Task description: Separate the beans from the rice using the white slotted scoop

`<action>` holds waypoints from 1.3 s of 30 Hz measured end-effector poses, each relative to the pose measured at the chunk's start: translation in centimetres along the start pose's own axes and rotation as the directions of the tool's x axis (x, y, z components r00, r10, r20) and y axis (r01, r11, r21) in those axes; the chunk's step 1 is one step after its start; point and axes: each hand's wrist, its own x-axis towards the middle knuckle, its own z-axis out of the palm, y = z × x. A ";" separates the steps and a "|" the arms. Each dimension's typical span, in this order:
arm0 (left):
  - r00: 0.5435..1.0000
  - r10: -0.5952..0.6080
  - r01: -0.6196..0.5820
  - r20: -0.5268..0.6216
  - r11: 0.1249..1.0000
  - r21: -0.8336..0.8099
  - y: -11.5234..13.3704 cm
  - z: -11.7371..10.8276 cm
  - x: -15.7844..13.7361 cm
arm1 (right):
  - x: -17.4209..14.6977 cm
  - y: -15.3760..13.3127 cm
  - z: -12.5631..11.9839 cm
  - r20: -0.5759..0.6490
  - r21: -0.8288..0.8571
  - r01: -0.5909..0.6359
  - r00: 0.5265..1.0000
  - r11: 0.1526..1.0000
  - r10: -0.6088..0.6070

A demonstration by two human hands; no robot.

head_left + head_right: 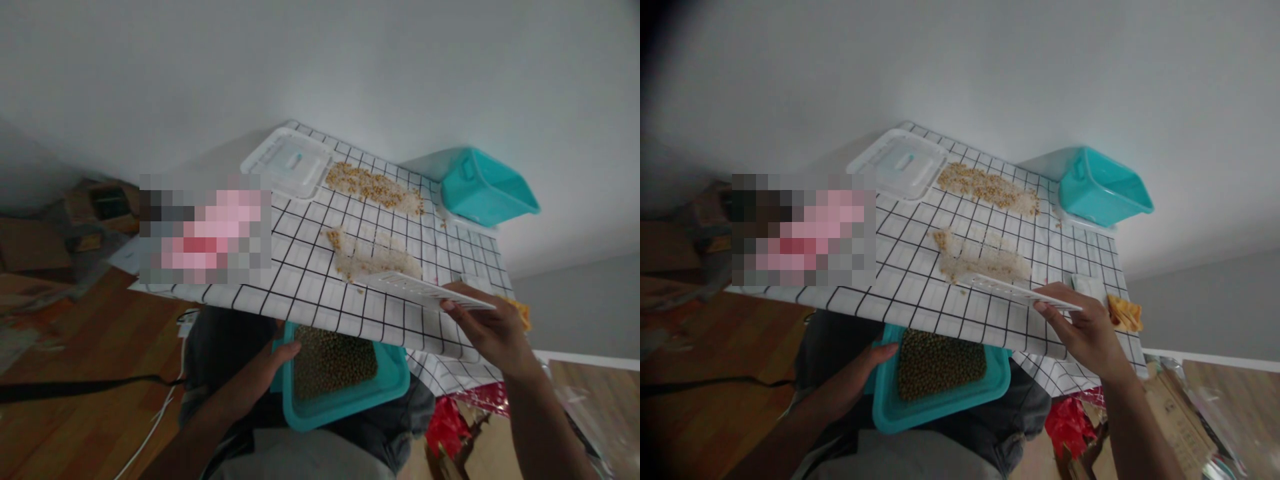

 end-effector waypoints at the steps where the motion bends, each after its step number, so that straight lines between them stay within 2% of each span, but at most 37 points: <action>1: 1.000 -0.005 0.005 0.000 1.000 -0.002 0.0 0.1 0.0 | 0.1 -0.1 0.0 -0.005 -0.003 0.004 1.000 1.000 -0.004; 7: 0.999 -0.029 0.030 -0.033 1.000 0.006 -0.1 0.2 0.0 | 0.7 -0.4 0.8 -0.024 0.008 0.031 0.999 0.999 -0.031; 15: 0.996 -0.083 0.085 0.028 0.993 -0.086 -0.2 0.0 0.1 | -0.3 -0.4 0.0 0.028 0.065 0.152 0.988 0.986 -0.155; 17: 0.998 -0.060 0.063 0.033 0.994 -0.088 -0.2 0.1 0.1 | -0.6 -0.5 -0.3 0.004 0.025 0.136 0.991 0.990 -0.136; 21: 0.999 -0.029 0.031 0.034 0.997 -0.075 -0.3 0.2 0.2 | -0.6 -0.5 -0.2 -0.136 -0.075 -0.004 0.991 0.997 -0.006; 23: 0.999 -0.036 0.039 0.038 0.996 -0.076 -0.3 0.3 0.1 | -0.2 -0.4 0.0 -0.173 -0.096 -0.036 0.985 0.995 0.019; 31: 0.999 -0.038 0.039 0.011 0.998 -0.043 -0.3 0.5 -0.2 | 0.7 -0.3 0.4 -0.192 -0.154 -0.044 0.981 0.987 0.014; 39: 0.999 -0.034 0.034 -0.001 0.999 -0.029 0.0 0.8 -0.2 | -0.2 -1.6 0.0 -0.086 -0.121 0.005 0.996 0.993 -0.015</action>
